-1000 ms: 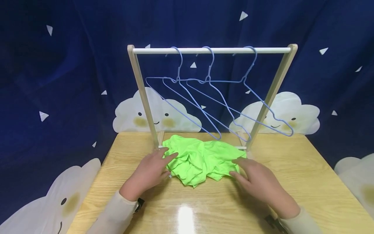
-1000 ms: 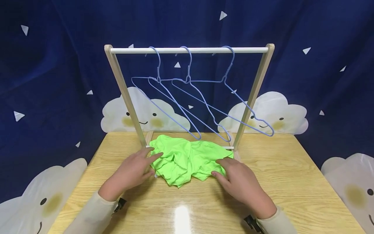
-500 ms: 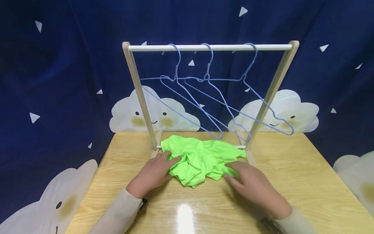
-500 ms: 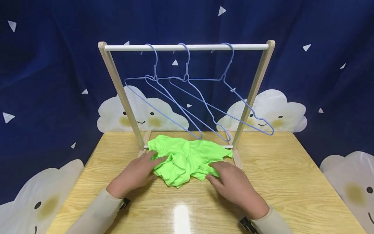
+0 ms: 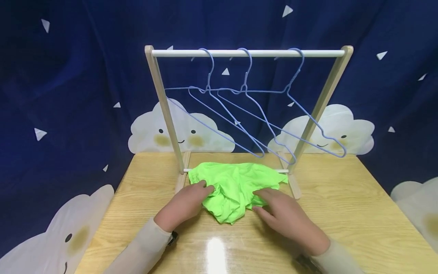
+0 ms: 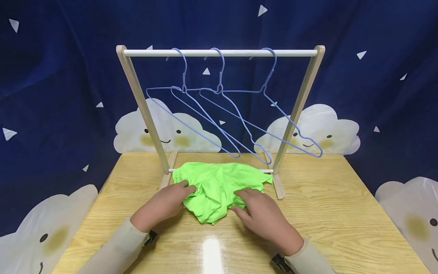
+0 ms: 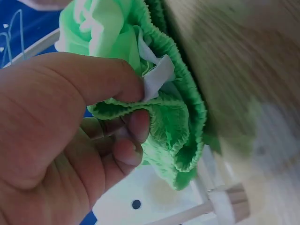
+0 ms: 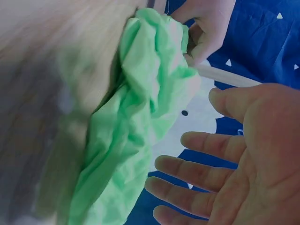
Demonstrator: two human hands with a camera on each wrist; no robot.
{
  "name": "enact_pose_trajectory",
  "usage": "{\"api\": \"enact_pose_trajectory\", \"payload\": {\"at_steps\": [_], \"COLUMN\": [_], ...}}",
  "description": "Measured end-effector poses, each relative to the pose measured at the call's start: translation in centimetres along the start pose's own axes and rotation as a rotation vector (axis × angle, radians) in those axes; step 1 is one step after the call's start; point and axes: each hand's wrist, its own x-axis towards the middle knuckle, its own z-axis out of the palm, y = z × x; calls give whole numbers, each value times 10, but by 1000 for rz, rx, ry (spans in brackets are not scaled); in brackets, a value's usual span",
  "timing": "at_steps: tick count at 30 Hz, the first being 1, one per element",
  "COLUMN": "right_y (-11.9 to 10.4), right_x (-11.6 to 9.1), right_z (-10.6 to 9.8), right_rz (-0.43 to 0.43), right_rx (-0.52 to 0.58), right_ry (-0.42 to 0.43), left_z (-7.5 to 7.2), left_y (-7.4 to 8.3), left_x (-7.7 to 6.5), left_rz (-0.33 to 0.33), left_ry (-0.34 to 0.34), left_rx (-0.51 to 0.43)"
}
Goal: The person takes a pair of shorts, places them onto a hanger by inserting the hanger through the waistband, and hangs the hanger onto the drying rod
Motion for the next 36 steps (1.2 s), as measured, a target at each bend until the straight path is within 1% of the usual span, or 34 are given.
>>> {"api": "enact_pose_trajectory", "payload": {"at_steps": [2,6,9,12,14,17,22,25,26,28,33,36], "right_y": [-6,-20,-33,-46,-54,-65,-72,-72,-72,-71,-69,-69], "right_x": [5,17,25,32,35,40,47,49,49,49,50,52], "right_z": [2,4,4,6,7,11,19,20,21,21,23,23], "right_rz": [-12,-45,-92,-146,-179,-216,-237,-239,-242,-258,-308,-316], "right_rx": [7,12,18,41,64,88,73,79,83,96,121,164], "right_ry": [2,17,37,60,70,71,77,101,112,136,241,297], "left_z": [-4,-16,-25,-31,-34,-37,-46,-50,-51,-53,-53,-51], "left_y": [4,14,22,29,32,35,37,39,40,42,44,40], "left_x": [-3,-5,-5,-4,-3,-3,-5,-8,-9,-10,-13,-15], "left_rz": [5,34,50,61,67,51,0,-13,-10,0,17,13], "left_ry": [6,42,72,95,110,114,107,121,130,153,221,248], "left_rx": [-14,-41,-50,-51,-70,-151,-343,-398,-399,-370,-255,-242]}}
